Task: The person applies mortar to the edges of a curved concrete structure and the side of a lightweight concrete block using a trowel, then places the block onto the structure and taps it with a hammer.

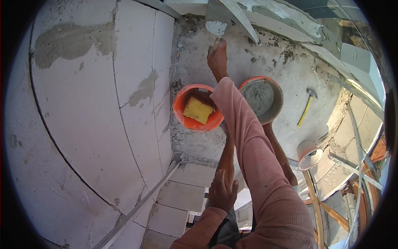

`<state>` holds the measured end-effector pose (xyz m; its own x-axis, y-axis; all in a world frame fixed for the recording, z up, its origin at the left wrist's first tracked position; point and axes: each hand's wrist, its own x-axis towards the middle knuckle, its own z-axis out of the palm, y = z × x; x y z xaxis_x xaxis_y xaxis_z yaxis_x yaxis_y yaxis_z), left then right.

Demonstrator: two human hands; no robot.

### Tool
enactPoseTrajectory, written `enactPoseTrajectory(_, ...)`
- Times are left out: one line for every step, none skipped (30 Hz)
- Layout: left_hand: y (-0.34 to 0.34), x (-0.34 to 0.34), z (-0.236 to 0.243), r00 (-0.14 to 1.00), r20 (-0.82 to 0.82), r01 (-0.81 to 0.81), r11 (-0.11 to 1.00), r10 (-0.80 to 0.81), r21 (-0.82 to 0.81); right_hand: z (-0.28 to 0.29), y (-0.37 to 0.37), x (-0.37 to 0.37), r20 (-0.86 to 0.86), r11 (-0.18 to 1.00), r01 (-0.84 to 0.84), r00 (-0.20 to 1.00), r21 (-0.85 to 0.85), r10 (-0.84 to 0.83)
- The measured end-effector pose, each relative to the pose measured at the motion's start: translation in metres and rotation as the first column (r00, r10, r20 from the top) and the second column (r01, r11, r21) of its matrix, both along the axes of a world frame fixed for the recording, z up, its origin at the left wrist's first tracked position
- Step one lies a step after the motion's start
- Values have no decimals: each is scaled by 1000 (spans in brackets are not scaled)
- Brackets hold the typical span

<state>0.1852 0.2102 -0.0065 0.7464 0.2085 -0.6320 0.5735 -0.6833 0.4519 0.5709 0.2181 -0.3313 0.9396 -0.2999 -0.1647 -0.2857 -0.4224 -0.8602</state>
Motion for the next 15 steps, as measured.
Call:
enactPoseTrajectory(0,0,-1,1000,-17,16,1000,-16,-9,2,-5,-15,-86,997,-67,994,32,70)
enactPoseTrajectory(-1,0,-1,999,-7,34,999,-34,12,7,-11,-30,-82,993,-122,989,8,122)
enactPoseTrajectory(-2,1,-2,998,25,63,998,-64,30,15,-16,-47,-143,986,-167,976,-5,164)
enactPoseTrajectory(-3,1,-2,999,6,53,998,-53,26,27,-25,-65,-123,979,-206,971,9,205)
enactPoseTrajectory(-4,2,-2,998,-2,62,997,-62,45,41,-33,-82,-234,972,-230,944,41,233)
enactPoseTrajectory(-5,2,-3,997,-9,72,996,-72,61,57,-42,-96,-178,960,-273,944,59,279)
enactPoseTrajectory(-8,2,-3,997,-11,72,993,-71,89,74,-51,-105,-235,947,-307,918,92,321)
enactPoseTrajectory(-9,3,-3,997,-9,77,994,-76,77,92,-58,-112,-206,950,-304,927,73,313)
enactPoseTrajectory(-11,3,-2,996,-63,61,996,-58,59,111,-66,-121,-200,926,-361,904,112,377)
enactPoseTrajectory(-14,4,-2,994,-106,44,998,-40,38,128,-78,-125,-185,897,-419,879,142,440)
enactPoseTrajectory(-16,5,-2,989,-145,47,998,-41,43,145,-92,-127,-185,901,-416,882,121,432)
enactPoseTrajectory(-19,6,-2,984,-172,42,999,-37,27,162,-104,-131,-191,873,-462,853,154,485)
enactPoseTrajectory(-20,9,-3,989,-132,82,995,-73,61,177,-114,-135,-203,845,-497,822,199,532)
enactPoseTrajectory(-21,10,-1,989,-87,125,988,-116,96,193,-129,-145,-196,848,-496,827,189,527)
enactPoseTrajectory(-22,13,-2,987,-109,126,987,-115,104,209,-148,-155,-235,837,-500,806,220,543)
